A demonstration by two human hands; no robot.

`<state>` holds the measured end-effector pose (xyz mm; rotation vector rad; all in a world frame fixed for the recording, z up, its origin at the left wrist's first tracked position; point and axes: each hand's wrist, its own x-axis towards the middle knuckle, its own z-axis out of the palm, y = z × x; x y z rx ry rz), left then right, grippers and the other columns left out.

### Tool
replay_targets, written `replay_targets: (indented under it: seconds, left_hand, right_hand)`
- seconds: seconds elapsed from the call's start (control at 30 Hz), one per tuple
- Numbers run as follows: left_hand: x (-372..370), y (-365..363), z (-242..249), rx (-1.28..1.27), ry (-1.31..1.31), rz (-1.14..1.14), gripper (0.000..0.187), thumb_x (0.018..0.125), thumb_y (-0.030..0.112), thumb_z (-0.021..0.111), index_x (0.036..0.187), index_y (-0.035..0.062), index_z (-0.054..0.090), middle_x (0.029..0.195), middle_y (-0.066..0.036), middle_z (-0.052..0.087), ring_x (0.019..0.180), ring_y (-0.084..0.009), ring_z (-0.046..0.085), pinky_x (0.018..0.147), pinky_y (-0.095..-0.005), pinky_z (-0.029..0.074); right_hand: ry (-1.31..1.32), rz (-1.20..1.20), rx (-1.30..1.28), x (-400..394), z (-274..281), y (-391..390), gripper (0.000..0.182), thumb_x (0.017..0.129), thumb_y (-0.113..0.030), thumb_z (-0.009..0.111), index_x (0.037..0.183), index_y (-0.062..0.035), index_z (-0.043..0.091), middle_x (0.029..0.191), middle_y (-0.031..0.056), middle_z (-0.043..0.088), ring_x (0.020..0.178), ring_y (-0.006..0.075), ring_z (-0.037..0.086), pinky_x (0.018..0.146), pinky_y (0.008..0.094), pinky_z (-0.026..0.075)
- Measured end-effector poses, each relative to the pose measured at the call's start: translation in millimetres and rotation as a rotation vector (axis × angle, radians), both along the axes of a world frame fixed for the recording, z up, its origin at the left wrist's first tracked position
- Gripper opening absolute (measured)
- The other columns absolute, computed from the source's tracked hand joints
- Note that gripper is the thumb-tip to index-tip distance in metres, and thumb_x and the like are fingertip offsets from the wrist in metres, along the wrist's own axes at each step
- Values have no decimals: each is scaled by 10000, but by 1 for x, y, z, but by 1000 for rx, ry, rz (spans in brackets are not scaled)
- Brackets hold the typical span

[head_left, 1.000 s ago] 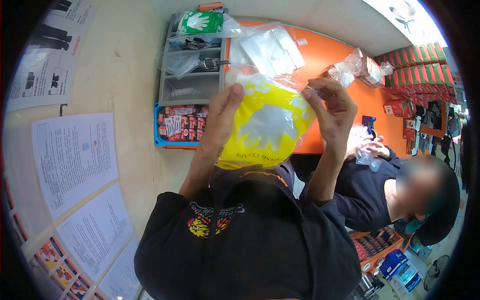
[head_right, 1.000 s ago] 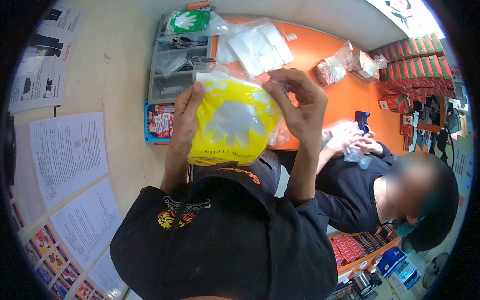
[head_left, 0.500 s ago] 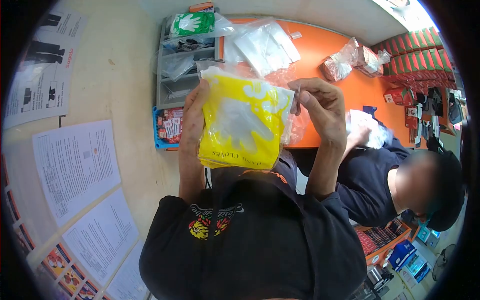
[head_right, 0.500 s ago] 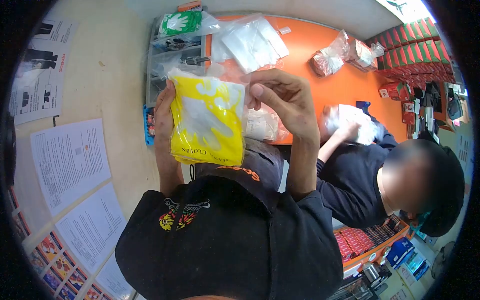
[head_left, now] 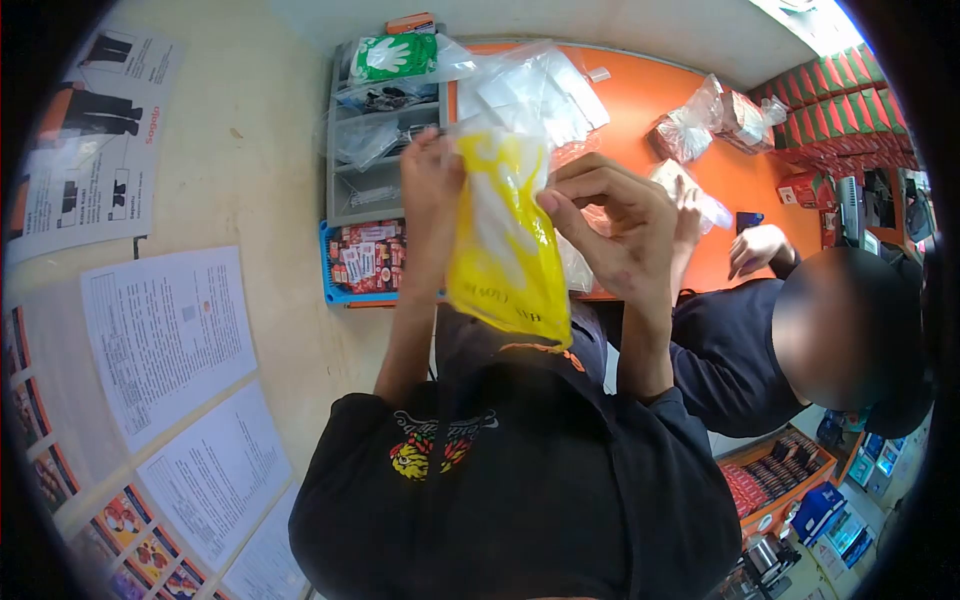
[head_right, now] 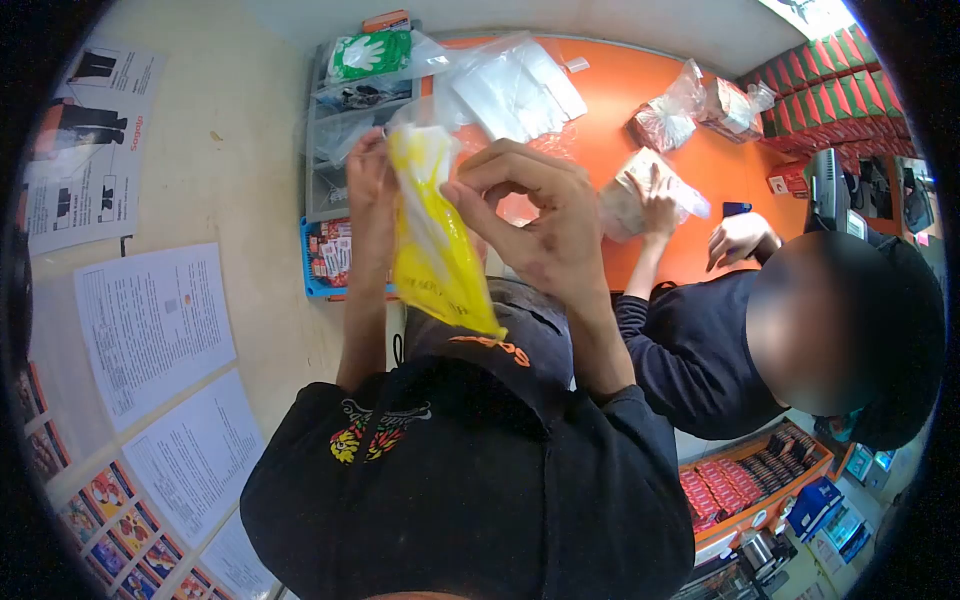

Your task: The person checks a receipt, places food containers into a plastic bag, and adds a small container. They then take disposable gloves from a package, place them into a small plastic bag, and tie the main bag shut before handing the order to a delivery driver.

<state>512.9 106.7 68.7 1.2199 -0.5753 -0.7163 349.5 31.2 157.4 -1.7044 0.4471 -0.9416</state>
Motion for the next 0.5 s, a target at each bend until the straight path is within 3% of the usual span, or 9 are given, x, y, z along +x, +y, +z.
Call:
replay_targets:
  seconds: [0.03, 0.1, 0.17, 0.23, 0.3, 0.37, 0.5]
  left_hand:
    - [2, 4, -3, 75, -331, 159, 634, 905, 326, 674, 1342, 7, 344, 1340, -111, 437, 1218, -208, 453, 1002, -313, 388]
    - [-2, 15, 23, -65, -481, 95, 692, 865, 296, 724, 1360, 5, 337, 1345, -122, 425, 1241, -200, 430, 1022, -336, 377]
    - [-20, 42, 38, -187, -368, -277, 719, 856, 280, 733, 1377, 3, 321, 1351, -119, 424, 1249, -196, 426, 1024, -341, 378]
    - [-29, 52, 44, -212, -219, -482, 724, 857, 267, 731, 1386, -1, 315, 1347, -115, 436, 1244, -192, 437, 1017, -339, 388]
    - [-32, 54, 47, -154, -49, -520, 706, 869, 255, 718, 1389, -6, 318, 1334, -110, 461, 1226, -188, 462, 1001, -330, 406]
    - [-30, 60, 54, -5, -102, -393, 473, 950, 252, 605, 1297, -25, 441, 1175, -98, 582, 1059, -156, 573, 883, -284, 470]
    - [-22, 64, 60, 34, -167, -290, 349, 1025, 258, 448, 1197, -32, 537, 991, -114, 659, 839, -145, 643, 722, -254, 494]
  right_hand:
    - [31, -35, -89, 1, 6, 5, 79, 795, 0, 728, 830, 36, 667, 811, 91, 661, 678, 111, 628, 604, 232, 493]
    - [83, -119, -264, 4, 18, 15, 82, 787, -6, 730, 824, 31, 666, 791, 95, 651, 660, 127, 630, 596, 237, 492]
    - [61, -86, -269, 13, 16, 26, 95, 786, -6, 717, 863, 18, 666, 838, 100, 643, 723, 185, 642, 654, 274, 507]
    - [11, -46, -304, 25, 12, 29, 116, 787, 2, 705, 895, 15, 666, 897, 100, 643, 792, 210, 645, 696, 298, 513]
    - [38, -56, -343, 25, 13, 26, 188, 781, -6, 699, 964, 15, 661, 1005, 109, 633, 898, 257, 627, 767, 334, 505]
    - [31, -166, -341, 27, 13, 25, 217, 781, -17, 701, 991, 19, 658, 1035, 110, 632, 917, 270, 619, 782, 341, 500]
    - [91, -179, -541, 21, 14, 15, 316, 737, -70, 748, 1037, -15, 668, 1064, 91, 651, 978, 253, 593, 831, 332, 468]
